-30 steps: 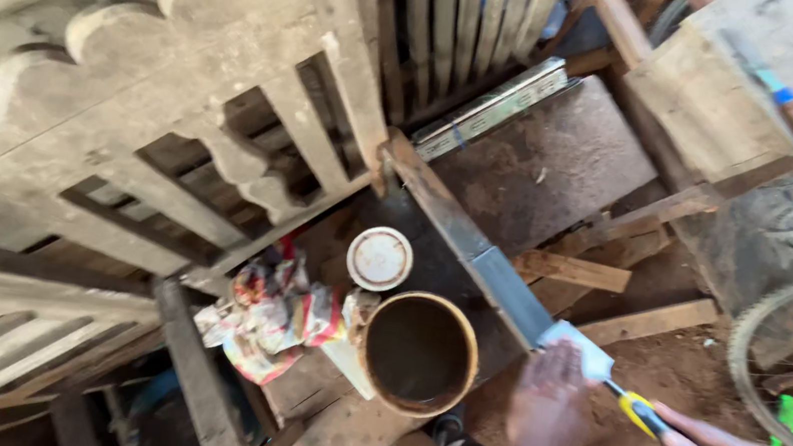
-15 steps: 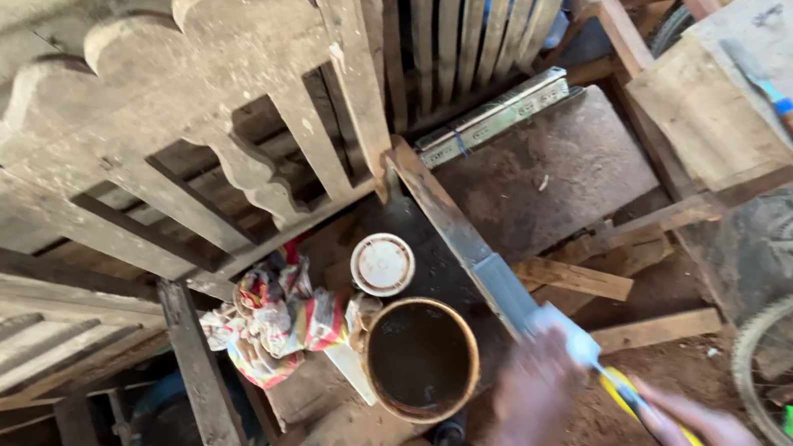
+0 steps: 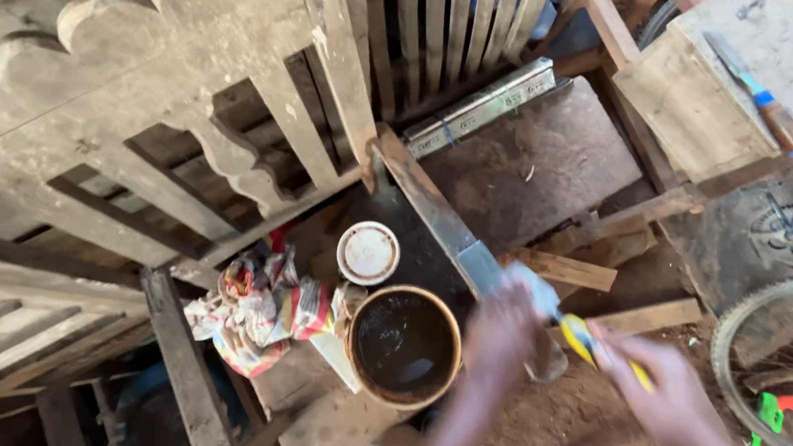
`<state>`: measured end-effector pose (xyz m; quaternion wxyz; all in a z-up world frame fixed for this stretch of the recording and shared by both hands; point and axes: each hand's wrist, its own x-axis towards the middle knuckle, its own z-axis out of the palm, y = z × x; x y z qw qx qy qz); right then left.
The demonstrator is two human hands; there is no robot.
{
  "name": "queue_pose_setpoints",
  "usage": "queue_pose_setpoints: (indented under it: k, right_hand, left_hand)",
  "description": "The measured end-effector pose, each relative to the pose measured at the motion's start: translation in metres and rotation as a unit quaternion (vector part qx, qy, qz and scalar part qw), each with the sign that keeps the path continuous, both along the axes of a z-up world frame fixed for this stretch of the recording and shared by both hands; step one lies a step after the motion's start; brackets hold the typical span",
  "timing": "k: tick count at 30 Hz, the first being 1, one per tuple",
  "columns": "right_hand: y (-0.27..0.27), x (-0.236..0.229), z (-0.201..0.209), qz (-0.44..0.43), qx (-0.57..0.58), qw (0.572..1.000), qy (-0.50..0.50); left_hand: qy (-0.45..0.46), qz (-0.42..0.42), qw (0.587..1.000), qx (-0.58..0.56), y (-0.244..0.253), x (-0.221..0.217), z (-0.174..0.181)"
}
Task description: The person uses a putty knife to scoop dark liquid from a container and spreads it onto a wooden chair armrest. They repeatedly dip the tool and apply the liquid along the length of the armrest, occasionally wiping excess from the tool.
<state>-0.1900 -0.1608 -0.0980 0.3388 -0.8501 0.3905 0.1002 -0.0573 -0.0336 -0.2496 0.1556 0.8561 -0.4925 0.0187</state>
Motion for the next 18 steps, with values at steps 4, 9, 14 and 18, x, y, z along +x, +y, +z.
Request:
queue_pose_setpoints:
  k: [4, 9, 14, 18]
  right_hand:
    - [0.018, -0.058, 0.016, -0.067, 0.021, 0.998, -0.005]
    - [-0.006, 0.02, -0.001, 0.014, 0.013, 0.999, -0.049]
    - [-0.016, 0.062, -0.013, -0.055, 0.057, 0.997, 0.008]
    - [0.003, -0.024, -0.001, 0.052, -0.016, 0.991, -0.123]
  left_hand:
    - [0.217, -0.018, 0.974, -0.067, 0.013, -0.069, 0.014]
    - [0.329, 0.056, 0.942, -0.038, -0.005, 0.009, -0.008]
    - [0.255, 0.041, 0.963, -0.076, -0.018, 0.069, -0.009]
    - [0.369, -0.012, 0.924, 0.097, 0.002, -0.016, 0.012]
